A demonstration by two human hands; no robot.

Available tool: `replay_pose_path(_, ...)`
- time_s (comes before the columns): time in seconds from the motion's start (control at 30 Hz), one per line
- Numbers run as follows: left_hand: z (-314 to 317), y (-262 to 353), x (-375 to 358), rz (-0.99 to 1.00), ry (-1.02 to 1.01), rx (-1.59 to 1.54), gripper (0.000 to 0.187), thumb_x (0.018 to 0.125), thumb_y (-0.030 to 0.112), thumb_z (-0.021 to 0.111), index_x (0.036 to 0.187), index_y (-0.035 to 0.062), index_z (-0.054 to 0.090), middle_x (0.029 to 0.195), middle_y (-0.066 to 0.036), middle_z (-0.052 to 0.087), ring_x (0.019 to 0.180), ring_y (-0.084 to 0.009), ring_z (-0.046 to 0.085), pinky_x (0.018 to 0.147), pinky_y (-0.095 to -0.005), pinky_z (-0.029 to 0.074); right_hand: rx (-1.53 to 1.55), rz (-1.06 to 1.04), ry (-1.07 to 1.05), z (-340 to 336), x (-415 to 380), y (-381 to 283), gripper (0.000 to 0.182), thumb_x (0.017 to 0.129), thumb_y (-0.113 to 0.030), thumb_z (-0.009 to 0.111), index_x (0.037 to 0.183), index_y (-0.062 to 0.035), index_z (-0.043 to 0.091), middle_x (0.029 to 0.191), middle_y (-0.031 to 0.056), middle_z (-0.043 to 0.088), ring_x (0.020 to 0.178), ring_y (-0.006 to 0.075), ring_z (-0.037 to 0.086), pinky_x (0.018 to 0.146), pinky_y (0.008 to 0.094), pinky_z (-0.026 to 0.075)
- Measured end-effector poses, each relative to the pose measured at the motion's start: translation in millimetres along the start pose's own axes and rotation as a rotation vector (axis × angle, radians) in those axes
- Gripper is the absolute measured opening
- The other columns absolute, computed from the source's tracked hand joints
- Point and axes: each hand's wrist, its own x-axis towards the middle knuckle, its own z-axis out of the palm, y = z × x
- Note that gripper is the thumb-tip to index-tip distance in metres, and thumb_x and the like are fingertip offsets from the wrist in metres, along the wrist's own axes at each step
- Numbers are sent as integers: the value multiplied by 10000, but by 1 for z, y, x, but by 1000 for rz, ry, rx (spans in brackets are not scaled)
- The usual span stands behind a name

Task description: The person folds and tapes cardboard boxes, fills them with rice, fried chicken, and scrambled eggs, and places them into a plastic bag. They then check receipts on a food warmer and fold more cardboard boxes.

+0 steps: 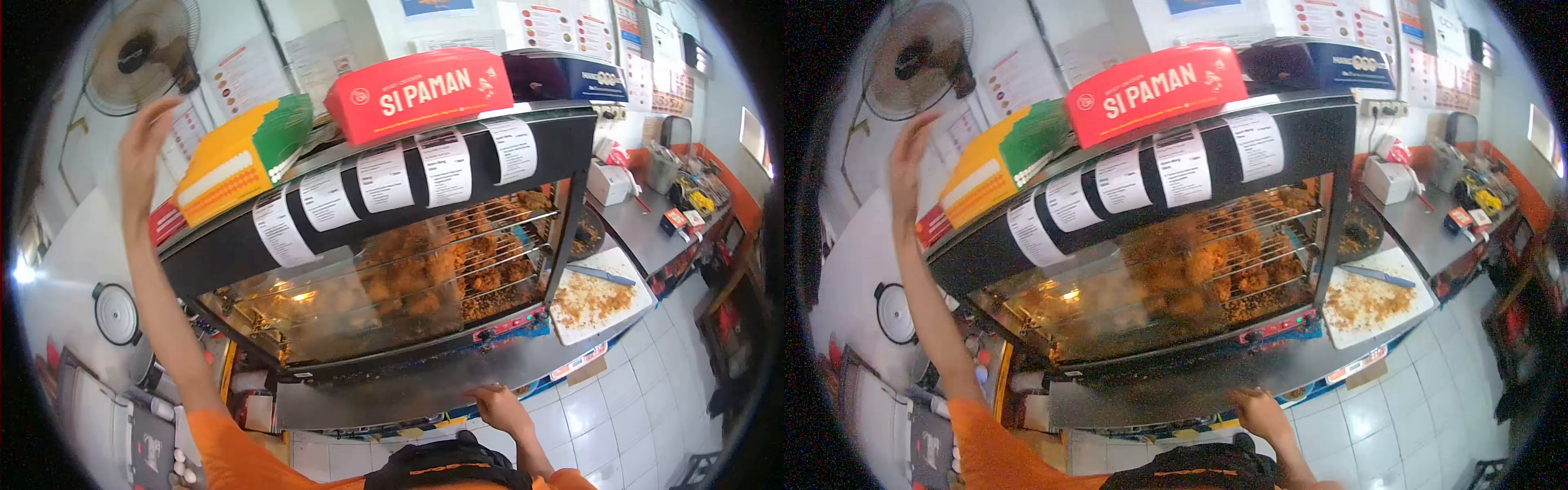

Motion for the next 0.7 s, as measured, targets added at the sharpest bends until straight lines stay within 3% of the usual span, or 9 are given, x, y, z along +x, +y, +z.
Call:
replay_pose_path(0.07,35,-12,20,-34,-219,-39,469,1061,326,524,1382,-9,590,1442,-106,588,1368,-187,489,1174,-324,325,1,-2,24,-2,1,1,254,864,-49,592,1085,-78,713,979,192,717,882,415,680,797,507,550)
replay_pose_path(0.13,57,-58,30,-194,-637,-28,567,1070,401,499,1467,-3,511,1532,-117,508,1447,-203,404,1215,-326,264,-12,29,31,-1,1,7,233,873,-39,599,1068,-68,724,964,192,724,867,420,686,787,497,556)
replay_pose_path(0.3,63,-4,34,-379,-666,37,621,1075,455,472,1520,22,457,1558,-140,476,1452,-241,408,1212,-340,285,-64,135,-46,-1,-3,30,197,877,-22,617,1017,-49,752,965,189,741,876,416,699,792,464,566)
replay_pose_path(0.4,49,-69,56,-282,-385,48,594,1056,464,510,1494,63,518,1516,-136,523,1417,-221,444,1188,-335,318,-39,12,-3,-2,-5,49,167,892,-87,592,1009,-69,710,896,219,706,816,448,687,730,543,557)
replay_pose_path(0.5,43,-69,61,-351,-605,113,544,1034,456,565,1436,91,597,1386,-117,633,1295,-195,556,1116,-336,408,-83,109,-56,-17,2,39,197,865,-12,616,996,-44,759,977,202,736,880,423,697,802,472,563)
replay_pose_path(0.53,44,-74,63,-388,-641,116,513,1029,438,582,1394,81,630,1320,-98,664,1225,-176,584,1066,-329,437,-89,186,-62,-22,2,35,187,874,-29,617,1006,-40,750,935,207,733,865,437,693,792,487,557)
replay_pose_path(0.6,49,-88,67,-444,-734,114,456,1018,401,618,1310,60,696,1186,-60,725,1084,-137,640,967,-314,496,-167,141,-8,-26,8,35,184,886,-42,611,1015,-38,742,925,212,728,867,441,690,788,493,556)
replay_pose_path(0.67,44,-100,79,-348,-739,-23,380,999,335,665,1224,37,735,1056,-1,738,930,-77,636,811,-262,511,-215,232,-14,-25,3,32,193,903,-60,591,1033,-36,732,943,219,724,890,443,686,793,502,551)
replay_pose_path(0.7,44,-97,83,-391,-713,-90,344,996,305,674,1192,32,744,1036,7,735,913,-65,624,788,-253,503,-198,239,24,-22,1,30,182,896,-54,586,1022,-39,717,935,224,716,876,446,683,777,521,548)
